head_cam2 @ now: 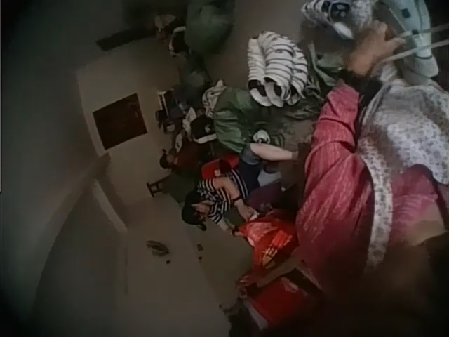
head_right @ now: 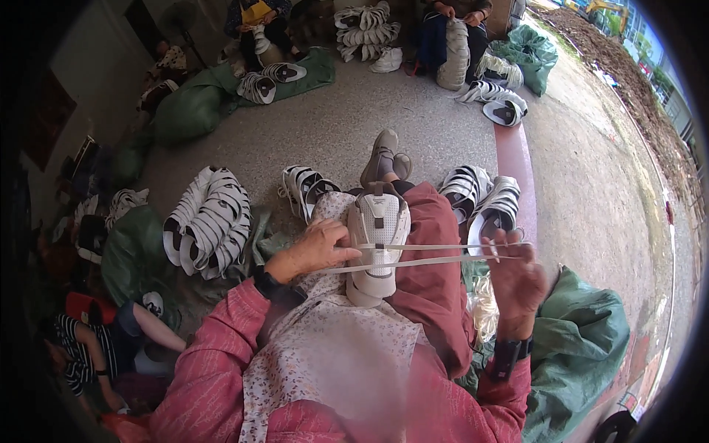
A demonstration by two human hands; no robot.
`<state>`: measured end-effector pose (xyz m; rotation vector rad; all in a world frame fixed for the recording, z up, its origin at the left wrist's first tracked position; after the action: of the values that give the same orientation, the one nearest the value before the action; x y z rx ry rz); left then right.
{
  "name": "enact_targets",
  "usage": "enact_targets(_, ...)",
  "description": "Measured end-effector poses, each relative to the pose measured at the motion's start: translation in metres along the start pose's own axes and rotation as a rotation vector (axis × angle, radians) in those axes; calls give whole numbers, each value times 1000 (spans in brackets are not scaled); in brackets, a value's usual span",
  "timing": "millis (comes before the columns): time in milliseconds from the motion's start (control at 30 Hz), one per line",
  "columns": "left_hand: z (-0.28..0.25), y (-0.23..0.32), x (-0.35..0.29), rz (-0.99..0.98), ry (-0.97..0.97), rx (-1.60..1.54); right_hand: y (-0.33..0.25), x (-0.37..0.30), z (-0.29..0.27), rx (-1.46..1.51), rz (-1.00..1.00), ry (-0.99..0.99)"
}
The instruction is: Lacing a white sneaker while sitting in a workshop.
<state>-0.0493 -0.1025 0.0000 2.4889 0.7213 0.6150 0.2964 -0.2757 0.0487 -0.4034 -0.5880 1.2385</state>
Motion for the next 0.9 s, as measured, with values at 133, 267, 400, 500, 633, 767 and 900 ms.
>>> enact_targets(133, -7, 8, -3, -392, -361, -489, -94, -31, -33, 268, -349, 83)
enact_targets(267, -44, -12, -39, -636, -140, -1323, -167, -75, -100, 112, -458, 96)
enact_targets(400, -90, -56, -95, -378, 581, -2151, -171, -105, -191, 7, -345, 236)
enact_targets(500, -132, -113, -170, -204, 939, -2120, -152, -122, -238, 25, -283, 394)
enact_targets(633, -183, -154, -267, -186, 1120, -1950, -124, -120, -284, -4, -222, 660)
enact_targets(767, -226, -164, -365, -243, 1368, -1698, -108, -112, -319, -18, -143, 822)
enact_targets(900, -216, -175, -399, -547, 1836, -1395, -121, -122, -340, -56, -141, 937)
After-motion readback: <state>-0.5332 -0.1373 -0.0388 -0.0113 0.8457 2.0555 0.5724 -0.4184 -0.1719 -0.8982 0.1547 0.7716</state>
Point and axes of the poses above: each hand's wrist, its own x-axis towards the middle knuckle, its own z-axis out of the palm, y = z × x, the point moved 2 cm from there along x, towards the middle knuckle, and after that the axes turned 14 degrees about -x, right-handed, at the moved point
